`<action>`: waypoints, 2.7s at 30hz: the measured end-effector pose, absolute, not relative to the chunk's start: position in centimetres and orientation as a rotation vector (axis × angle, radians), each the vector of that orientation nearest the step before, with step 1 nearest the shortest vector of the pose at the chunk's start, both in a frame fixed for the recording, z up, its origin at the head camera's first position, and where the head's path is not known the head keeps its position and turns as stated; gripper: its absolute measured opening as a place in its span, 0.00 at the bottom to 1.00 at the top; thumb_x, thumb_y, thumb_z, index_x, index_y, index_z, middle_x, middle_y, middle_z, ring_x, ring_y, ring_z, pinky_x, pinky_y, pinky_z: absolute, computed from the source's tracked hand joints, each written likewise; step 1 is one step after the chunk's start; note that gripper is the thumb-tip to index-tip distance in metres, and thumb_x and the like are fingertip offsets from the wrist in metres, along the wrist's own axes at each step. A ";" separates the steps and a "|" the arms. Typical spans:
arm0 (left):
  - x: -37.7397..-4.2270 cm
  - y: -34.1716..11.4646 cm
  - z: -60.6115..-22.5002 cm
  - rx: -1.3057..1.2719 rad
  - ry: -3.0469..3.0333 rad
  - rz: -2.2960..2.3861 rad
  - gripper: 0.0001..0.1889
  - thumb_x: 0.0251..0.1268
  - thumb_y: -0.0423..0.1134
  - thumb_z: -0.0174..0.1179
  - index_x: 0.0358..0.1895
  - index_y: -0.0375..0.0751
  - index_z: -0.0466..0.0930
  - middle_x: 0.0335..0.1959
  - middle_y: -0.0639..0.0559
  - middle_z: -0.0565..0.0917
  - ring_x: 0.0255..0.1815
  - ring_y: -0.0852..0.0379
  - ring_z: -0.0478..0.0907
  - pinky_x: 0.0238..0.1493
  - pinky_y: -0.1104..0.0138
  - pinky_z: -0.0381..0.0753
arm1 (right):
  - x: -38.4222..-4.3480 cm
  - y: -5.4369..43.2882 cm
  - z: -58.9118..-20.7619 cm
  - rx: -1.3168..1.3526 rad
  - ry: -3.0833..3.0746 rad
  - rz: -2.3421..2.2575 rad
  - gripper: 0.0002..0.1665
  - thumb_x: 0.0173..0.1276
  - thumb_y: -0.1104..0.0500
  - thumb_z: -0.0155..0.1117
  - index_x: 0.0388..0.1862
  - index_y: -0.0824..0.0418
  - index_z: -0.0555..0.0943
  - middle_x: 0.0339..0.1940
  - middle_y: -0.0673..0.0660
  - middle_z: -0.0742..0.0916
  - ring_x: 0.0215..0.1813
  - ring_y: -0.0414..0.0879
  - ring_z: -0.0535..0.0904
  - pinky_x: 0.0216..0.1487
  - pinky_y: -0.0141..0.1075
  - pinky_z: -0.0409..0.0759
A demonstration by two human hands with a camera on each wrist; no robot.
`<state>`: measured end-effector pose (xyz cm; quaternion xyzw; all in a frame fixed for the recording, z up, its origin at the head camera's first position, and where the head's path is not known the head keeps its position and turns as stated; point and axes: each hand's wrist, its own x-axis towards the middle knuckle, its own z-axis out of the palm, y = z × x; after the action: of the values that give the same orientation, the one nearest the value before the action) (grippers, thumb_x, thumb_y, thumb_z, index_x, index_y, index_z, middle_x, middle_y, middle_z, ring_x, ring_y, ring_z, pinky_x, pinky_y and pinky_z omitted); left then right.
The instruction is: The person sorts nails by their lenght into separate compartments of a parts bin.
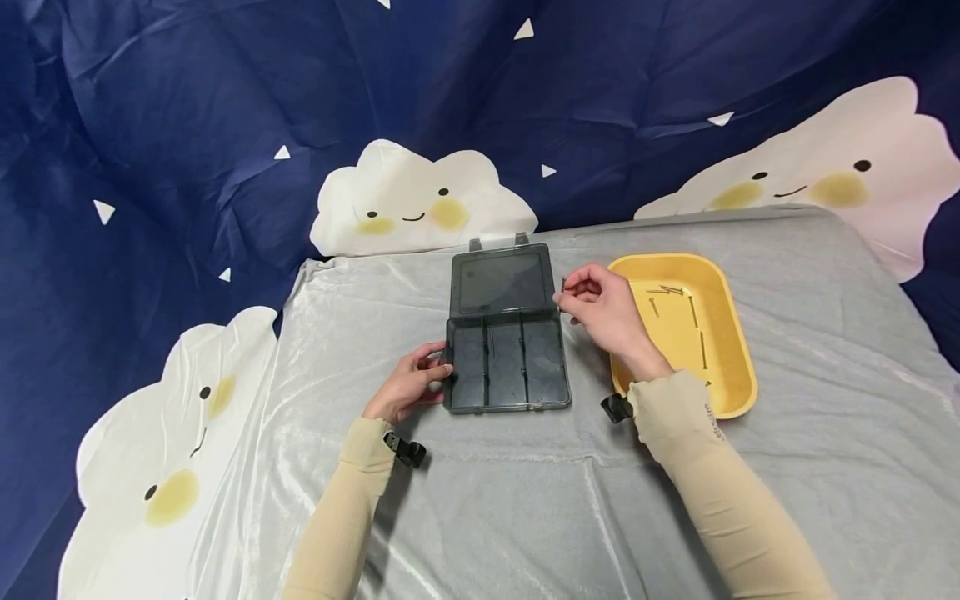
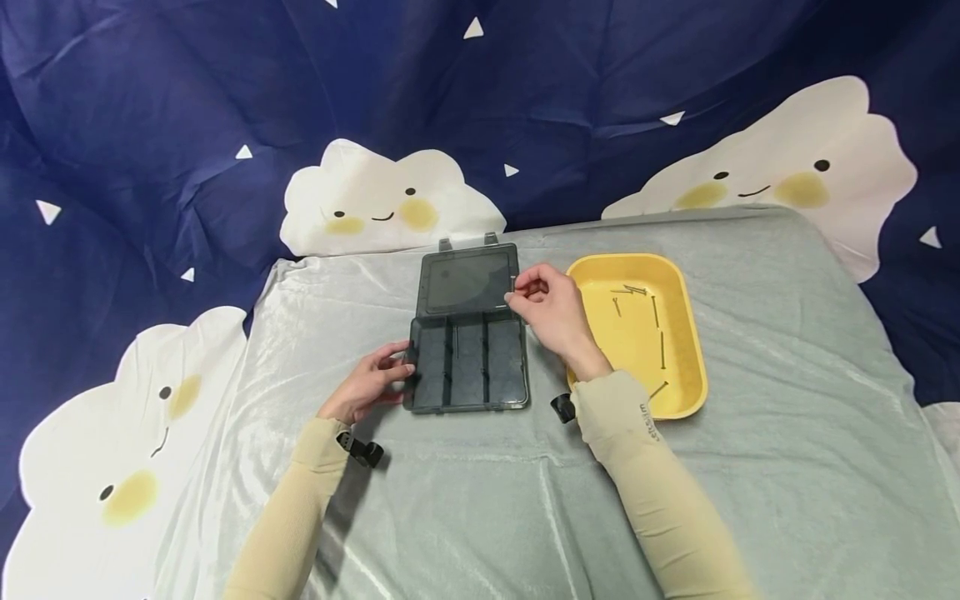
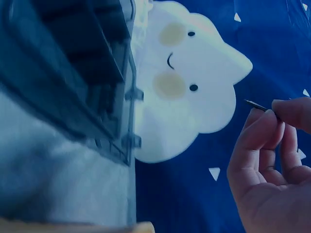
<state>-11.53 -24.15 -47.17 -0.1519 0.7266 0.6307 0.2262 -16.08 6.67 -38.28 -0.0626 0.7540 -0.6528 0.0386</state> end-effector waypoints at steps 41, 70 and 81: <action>-11.9 -24.5 -47.3 -0.389 1.969 1.733 0.32 0.68 0.34 0.58 0.74 0.50 0.60 0.54 0.46 0.73 0.49 0.53 0.75 0.31 0.64 0.82 | -16.8 1.7 -42.8 -0.060 2.199 -1.815 0.12 0.62 0.64 0.66 0.44 0.67 0.78 0.31 0.54 0.86 0.36 0.52 0.84 0.45 0.44 0.84; -11.9 -24.4 -47.1 -0.402 1.962 1.729 0.31 0.68 0.34 0.58 0.74 0.49 0.60 0.49 0.52 0.74 0.48 0.55 0.74 0.33 0.63 0.82 | -17.2 0.8 -44.1 -0.075 2.408 -1.493 0.11 0.57 0.63 0.65 0.40 0.62 0.82 0.34 0.58 0.89 0.26 0.38 0.82 0.35 0.31 0.79; -11.2 -23.7 -44.5 -0.377 1.968 1.712 0.31 0.69 0.32 0.56 0.74 0.44 0.60 0.49 0.48 0.73 0.49 0.53 0.74 0.36 0.63 0.82 | -17.2 1.3 -43.7 -0.064 2.482 -1.458 0.14 0.63 0.57 0.67 0.46 0.62 0.82 0.40 0.59 0.88 0.37 0.48 0.83 0.42 0.37 0.79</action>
<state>-11.22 -23.69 -44.47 -0.1387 0.7229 0.6290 0.2502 -17.21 1.32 -43.74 -0.0219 0.8546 -0.5020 0.1310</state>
